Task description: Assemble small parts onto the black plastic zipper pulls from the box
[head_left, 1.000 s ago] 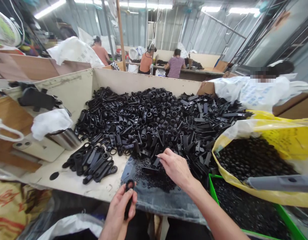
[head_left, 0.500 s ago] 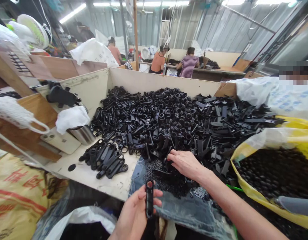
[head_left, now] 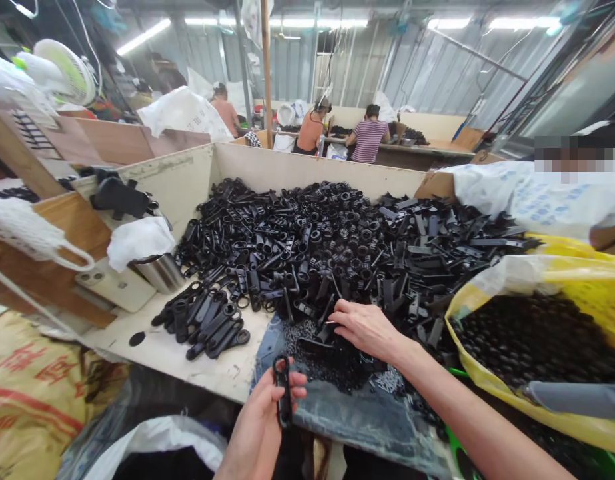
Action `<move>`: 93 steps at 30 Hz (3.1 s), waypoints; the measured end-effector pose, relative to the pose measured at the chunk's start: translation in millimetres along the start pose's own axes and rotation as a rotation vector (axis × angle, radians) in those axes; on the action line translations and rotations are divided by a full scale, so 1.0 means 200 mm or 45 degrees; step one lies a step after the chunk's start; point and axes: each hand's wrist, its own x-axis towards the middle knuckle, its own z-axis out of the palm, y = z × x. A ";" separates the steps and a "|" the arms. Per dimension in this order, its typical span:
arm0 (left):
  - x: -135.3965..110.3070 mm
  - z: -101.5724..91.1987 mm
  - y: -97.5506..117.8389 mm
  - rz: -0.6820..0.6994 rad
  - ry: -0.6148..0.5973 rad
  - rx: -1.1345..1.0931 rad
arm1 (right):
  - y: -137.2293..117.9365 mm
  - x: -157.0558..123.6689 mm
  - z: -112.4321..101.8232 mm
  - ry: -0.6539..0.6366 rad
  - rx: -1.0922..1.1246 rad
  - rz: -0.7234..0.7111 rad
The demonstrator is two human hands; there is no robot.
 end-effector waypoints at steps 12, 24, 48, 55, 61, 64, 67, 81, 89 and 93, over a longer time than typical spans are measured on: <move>-0.04 -0.07 0.00 -0.018 0.061 -0.061 | 0.04 0.03 0.00 0.069 -0.003 -0.135; -0.01 0.07 -0.05 0.123 -0.166 -0.198 | -0.55 -0.30 0.08 0.791 0.661 0.131; -0.03 0.18 -0.20 0.212 -0.027 -0.209 | -0.72 -0.28 0.18 1.042 0.481 0.255; -0.01 0.14 -0.21 0.098 0.051 -0.090 | -0.71 -0.32 0.20 0.884 0.513 0.256; -0.05 0.10 -0.14 0.059 -0.254 0.419 | -0.57 -0.36 0.11 0.449 1.235 0.589; -0.08 0.09 -0.09 0.091 -0.498 0.773 | -0.55 -0.32 0.10 0.294 1.720 0.531; -0.12 0.07 -0.05 0.160 -0.572 1.127 | -0.58 -0.30 0.13 0.137 2.099 0.426; -0.06 -0.14 0.11 1.009 0.160 1.392 | -0.57 -0.21 0.17 0.448 1.269 0.172; 0.22 -0.33 0.35 1.589 0.567 2.371 | -0.42 -0.11 0.17 0.484 0.462 0.293; 0.25 -0.34 0.34 1.479 0.687 2.525 | -0.34 -0.10 0.11 0.364 0.336 0.389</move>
